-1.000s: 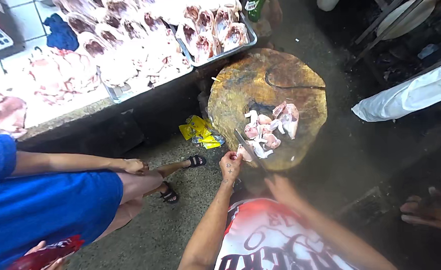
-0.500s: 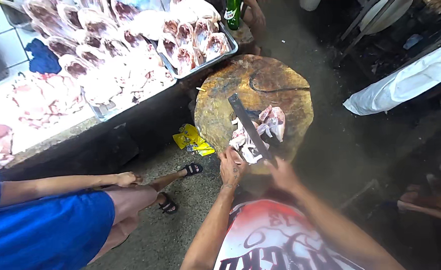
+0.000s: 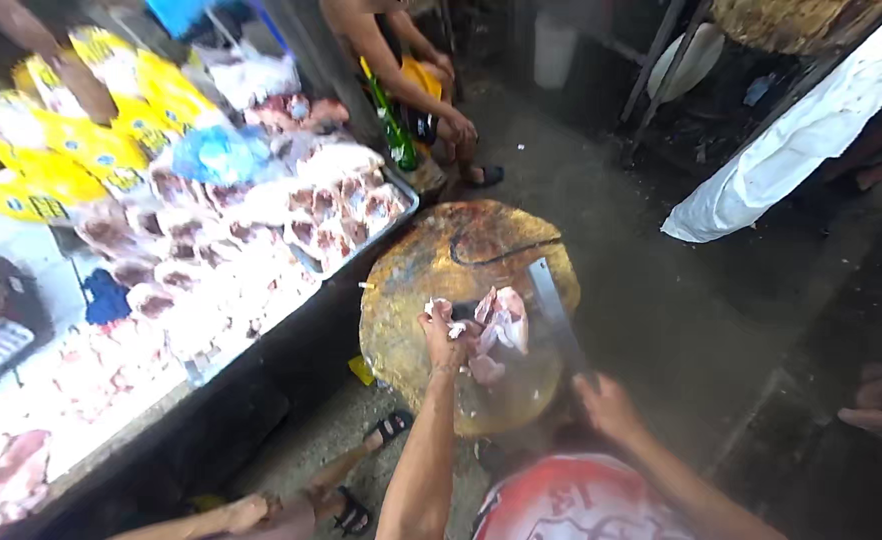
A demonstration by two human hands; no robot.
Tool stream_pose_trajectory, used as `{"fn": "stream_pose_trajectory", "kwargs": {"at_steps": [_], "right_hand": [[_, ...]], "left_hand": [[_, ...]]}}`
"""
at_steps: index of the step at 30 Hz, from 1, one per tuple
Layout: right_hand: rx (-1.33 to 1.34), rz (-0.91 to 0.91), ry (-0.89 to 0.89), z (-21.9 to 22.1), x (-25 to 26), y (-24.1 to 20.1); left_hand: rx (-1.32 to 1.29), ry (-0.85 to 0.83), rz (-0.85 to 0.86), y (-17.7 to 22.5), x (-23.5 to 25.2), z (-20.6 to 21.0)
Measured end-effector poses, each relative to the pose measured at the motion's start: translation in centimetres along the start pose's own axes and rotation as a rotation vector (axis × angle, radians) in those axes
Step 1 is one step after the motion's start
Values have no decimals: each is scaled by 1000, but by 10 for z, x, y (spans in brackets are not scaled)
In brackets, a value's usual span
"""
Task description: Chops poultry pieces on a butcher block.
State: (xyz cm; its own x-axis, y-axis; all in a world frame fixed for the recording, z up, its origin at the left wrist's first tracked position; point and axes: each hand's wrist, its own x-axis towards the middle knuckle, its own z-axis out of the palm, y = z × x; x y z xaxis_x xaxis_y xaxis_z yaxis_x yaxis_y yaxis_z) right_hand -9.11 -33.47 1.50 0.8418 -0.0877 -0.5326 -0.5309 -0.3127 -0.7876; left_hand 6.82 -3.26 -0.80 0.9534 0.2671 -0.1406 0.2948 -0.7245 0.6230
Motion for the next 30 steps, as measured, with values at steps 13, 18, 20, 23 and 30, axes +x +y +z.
{"fn": "stream_pose_trajectory", "kwargs": {"at_steps": [13,18,20,23,30], "right_hand": [[-124,144,-247,-49,73,-3],[-34,128,-278,-52,78,0],[-21,124,-287,-54,78,1],[-11,86,-299,-57,78,1],[-57,-82,-369,-58,76,-10]], "left_hand": [[559,-311,39,95,35,59],[571,-274,187,99,29,51],[559,-222,237,94,23,45],[488,-146,296,72,14,32],[-114,63,24,44,-44,-48]]}}
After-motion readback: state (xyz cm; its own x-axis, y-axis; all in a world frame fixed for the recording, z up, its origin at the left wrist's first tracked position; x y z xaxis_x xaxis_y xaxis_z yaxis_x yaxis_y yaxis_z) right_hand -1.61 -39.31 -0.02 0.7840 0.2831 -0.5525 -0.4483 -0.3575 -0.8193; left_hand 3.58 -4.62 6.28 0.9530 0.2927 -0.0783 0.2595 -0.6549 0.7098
